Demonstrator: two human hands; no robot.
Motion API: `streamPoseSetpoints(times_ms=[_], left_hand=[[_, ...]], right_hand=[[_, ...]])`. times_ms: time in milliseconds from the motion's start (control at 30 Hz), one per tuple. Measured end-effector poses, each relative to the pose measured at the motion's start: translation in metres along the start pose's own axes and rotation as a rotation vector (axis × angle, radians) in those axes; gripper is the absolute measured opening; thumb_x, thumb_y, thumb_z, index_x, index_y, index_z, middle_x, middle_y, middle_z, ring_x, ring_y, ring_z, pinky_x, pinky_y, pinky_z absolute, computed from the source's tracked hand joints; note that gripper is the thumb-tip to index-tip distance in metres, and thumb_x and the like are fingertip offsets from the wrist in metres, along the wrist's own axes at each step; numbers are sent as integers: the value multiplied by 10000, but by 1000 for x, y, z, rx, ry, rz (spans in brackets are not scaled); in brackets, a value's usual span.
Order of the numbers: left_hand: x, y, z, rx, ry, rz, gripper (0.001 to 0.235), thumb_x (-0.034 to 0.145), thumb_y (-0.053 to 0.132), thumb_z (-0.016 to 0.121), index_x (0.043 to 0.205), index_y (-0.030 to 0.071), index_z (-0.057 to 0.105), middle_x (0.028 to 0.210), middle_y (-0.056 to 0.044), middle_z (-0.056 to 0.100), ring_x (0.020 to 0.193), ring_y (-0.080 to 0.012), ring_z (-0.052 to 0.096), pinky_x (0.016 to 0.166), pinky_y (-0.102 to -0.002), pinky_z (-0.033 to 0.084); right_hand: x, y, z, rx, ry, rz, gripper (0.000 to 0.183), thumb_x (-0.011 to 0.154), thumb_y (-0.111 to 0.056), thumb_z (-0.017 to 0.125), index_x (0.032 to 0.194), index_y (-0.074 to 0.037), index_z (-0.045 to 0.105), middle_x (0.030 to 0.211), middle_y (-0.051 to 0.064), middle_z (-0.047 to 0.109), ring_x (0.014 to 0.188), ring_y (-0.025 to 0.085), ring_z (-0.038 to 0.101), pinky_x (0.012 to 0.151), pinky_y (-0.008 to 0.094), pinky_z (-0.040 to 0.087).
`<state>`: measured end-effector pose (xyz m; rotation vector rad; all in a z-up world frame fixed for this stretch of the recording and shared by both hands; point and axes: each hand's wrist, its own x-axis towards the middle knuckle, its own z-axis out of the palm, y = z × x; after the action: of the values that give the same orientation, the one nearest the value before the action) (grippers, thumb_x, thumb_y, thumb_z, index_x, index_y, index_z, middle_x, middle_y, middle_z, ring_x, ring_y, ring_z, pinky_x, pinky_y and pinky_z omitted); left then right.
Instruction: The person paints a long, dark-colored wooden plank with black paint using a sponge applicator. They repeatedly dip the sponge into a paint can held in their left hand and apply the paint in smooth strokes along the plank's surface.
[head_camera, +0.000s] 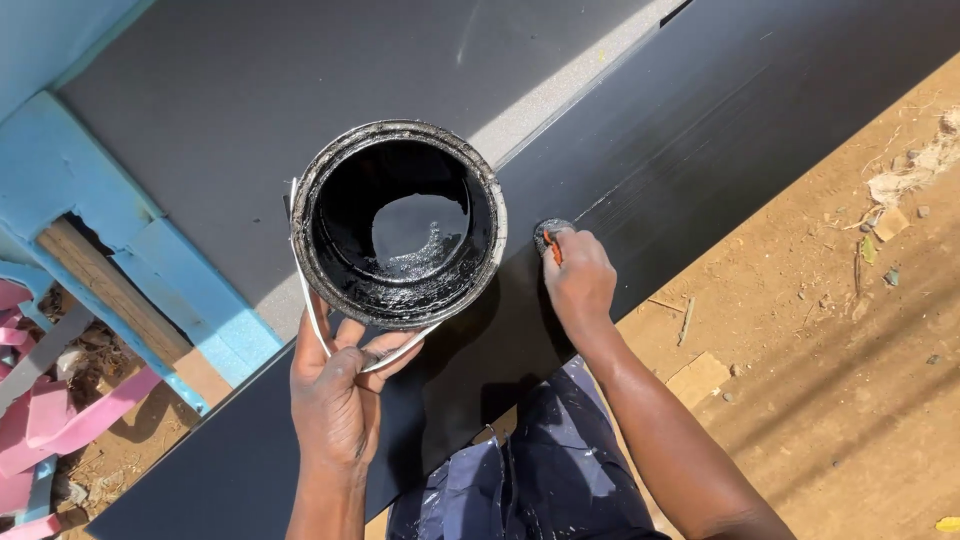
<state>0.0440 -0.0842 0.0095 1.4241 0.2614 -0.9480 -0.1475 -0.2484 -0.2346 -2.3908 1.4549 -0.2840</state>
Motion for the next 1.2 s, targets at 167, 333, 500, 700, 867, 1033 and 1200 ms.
streamPoseSetpoints(times_ms=[167, 333, 500, 700, 867, 1033, 1200], left_hand=[[10, -6, 27, -28, 16, -12, 984, 684, -72, 355, 1629, 193, 271, 1530, -256, 507, 887, -554, 686, 910, -647, 555], [13, -6, 47, -57, 82, -22, 958, 708, -103, 301, 1619, 192, 286, 1582, -190, 473, 1047, -674, 636, 947, -669, 523], [10, -4, 45, -47, 15, 37, 974, 680, -62, 357, 1616, 194, 277, 1551, -216, 501, 910, -548, 711, 893, -620, 572], [-1, 6, 19, -31, 29, 58, 958, 680, -56, 390, 1606, 175, 314, 1510, -257, 545, 873, -522, 744, 862, -584, 610], [-10, 13, -14, 3, 30, 50, 936, 689, -23, 390, 1601, 177, 327, 1473, -267, 578, 837, -437, 754, 864, -557, 618], [-18, 23, -27, -42, 65, 16, 915, 722, -105, 321, 1589, 181, 365, 1482, -255, 587, 820, -376, 733, 904, -569, 612], [-25, 20, -24, 7, 118, -69, 943, 730, -94, 318, 1626, 197, 342, 1408, -305, 632, 852, -431, 726, 896, -564, 602]], right_hand=[[147, 133, -26, -123, 151, 12, 87, 946, -161, 670, 994, -112, 616, 842, 110, 569, 758, 345, 571, 590, 497, 465], [262, 186, -108, 13, 93, 223, 338, 951, -132, 645, 1235, -127, 461, 972, 187, 702, 814, 420, 666, 717, 520, 493], [241, 131, -126, 474, -149, 449, 151, 966, -69, 633, 927, -167, 525, 771, 41, 640, 482, 142, 588, 459, 277, 447], [102, -2, -83, 527, -349, 449, 98, 870, -110, 618, 819, -144, 541, 688, 14, 582, 504, 148, 512, 505, 340, 456], [-39, -108, -21, 443, -571, 185, 101, 887, -205, 639, 950, -132, 611, 734, 64, 658, 640, 271, 572, 635, 404, 444], [-124, -150, 57, 260, -452, -233, 189, 951, -154, 570, 1113, -108, 657, 815, 143, 642, 603, 403, 564, 504, 486, 426], [-53, -95, 41, 284, -326, 107, 239, 940, -319, 502, 940, -80, 502, 894, 145, 567, 842, 456, 534, 680, 552, 411]])
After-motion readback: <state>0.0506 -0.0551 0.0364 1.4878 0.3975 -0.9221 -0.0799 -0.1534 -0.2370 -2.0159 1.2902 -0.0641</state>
